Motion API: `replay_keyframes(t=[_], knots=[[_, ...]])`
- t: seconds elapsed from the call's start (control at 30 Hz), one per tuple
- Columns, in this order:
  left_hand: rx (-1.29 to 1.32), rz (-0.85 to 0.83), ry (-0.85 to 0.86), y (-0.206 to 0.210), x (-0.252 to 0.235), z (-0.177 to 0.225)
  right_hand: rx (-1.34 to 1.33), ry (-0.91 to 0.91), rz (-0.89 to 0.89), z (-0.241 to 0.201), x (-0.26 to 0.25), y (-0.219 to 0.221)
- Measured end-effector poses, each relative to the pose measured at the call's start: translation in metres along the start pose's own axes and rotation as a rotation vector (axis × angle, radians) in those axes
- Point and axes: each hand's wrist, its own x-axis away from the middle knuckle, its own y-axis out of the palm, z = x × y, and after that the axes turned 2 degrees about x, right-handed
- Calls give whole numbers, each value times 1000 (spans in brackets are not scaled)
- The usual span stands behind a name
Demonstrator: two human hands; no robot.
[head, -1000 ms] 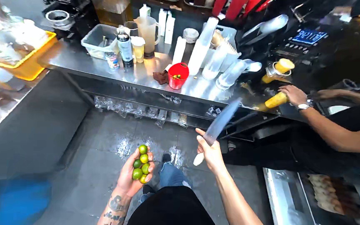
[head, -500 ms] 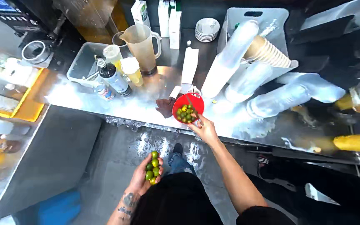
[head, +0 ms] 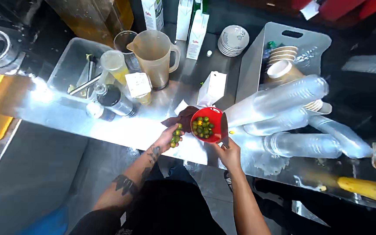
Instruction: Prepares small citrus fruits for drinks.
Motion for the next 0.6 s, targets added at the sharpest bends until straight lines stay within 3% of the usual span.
replay_keyframes(t=[0.1,0.27,0.43,0.53,0.6], knots=[[11,-76,19,-16,-6,27,9,7,22,-18,2,-12],[-75,-243,-86,-49,33,67,70,56,207,-101,38,-71],[-17,-400,-211,-80,70,72,286,113,487,-181,26,-186],[77,-498,-212,-82,77,70,525,113,655,-187,2,-266],[160,-557,-166,-77,78,67,675,182,779,-168,-20,-316]])
